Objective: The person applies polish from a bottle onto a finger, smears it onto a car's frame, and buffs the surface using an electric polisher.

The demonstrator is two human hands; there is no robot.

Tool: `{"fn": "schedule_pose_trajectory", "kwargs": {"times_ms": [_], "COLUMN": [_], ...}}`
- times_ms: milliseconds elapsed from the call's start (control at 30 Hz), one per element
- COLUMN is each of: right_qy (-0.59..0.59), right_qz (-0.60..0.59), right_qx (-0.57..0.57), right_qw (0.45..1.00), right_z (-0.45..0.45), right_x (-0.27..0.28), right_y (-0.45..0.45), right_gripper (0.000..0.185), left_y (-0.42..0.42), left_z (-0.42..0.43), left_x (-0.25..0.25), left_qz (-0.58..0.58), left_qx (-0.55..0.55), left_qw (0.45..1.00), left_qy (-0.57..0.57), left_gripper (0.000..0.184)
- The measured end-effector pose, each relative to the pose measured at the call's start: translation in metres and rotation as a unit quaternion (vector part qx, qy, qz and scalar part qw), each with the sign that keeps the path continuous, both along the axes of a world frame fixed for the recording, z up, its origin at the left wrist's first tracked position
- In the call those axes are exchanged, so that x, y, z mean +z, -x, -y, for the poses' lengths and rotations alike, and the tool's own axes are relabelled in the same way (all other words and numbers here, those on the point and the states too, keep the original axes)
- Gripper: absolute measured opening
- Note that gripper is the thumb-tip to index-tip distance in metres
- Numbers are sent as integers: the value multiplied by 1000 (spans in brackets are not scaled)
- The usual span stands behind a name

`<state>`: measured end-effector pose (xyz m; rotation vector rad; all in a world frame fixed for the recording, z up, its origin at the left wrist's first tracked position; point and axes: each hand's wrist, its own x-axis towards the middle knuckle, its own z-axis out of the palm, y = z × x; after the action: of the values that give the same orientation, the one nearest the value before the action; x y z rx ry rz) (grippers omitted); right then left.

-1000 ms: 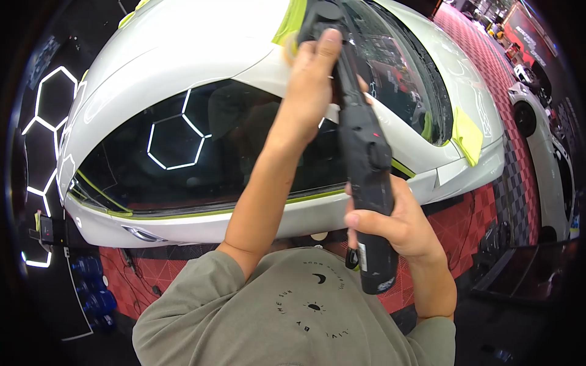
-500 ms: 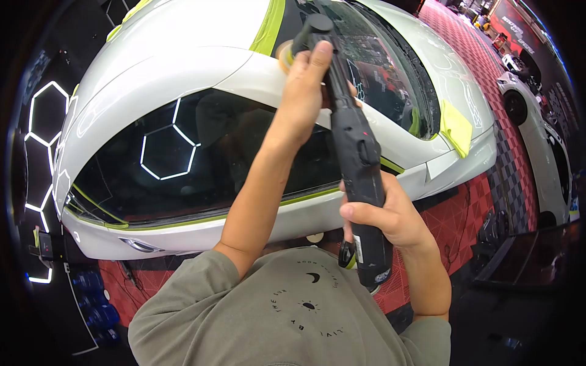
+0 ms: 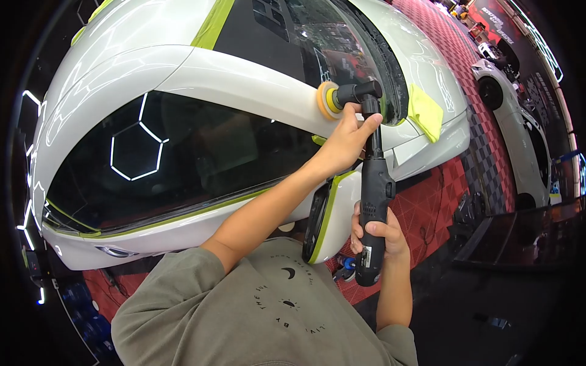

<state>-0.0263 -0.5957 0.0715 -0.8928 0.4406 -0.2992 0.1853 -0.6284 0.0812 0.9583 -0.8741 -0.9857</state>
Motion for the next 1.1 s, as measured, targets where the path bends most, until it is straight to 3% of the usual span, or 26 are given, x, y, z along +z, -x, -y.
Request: {"fn": "schedule_pose_trajectory", "kwargs": {"times_ms": [233, 467, 600, 800, 1100], "right_qy": [-3, 7, 21, 92, 103], "right_qz": [12, -5, 7, -1, -11], "right_qx": [4, 13, 31, 64, 97], "right_qw": [1000, 1000, 999, 994, 990], "right_z": [6, -26, -47, -72, -93], "right_x": [-3, 43, 67, 89, 101], "right_y": [-1, -47, -86, -129, -148], "right_gripper": [47, 46, 45, 47, 41], "left_y": [4, -44, -76, -120, -139], "left_z": [16, -29, -47, -88, -136], "left_x": [-8, 36, 53, 78, 93], "left_qz": [40, -13, -21, -22, -5], "left_qx": [18, 30, 96, 144, 176], "left_qw": [999, 999, 993, 983, 975], "left_qy": [-13, 11, 60, 110, 136], "left_gripper": [52, 50, 51, 55, 53]}}
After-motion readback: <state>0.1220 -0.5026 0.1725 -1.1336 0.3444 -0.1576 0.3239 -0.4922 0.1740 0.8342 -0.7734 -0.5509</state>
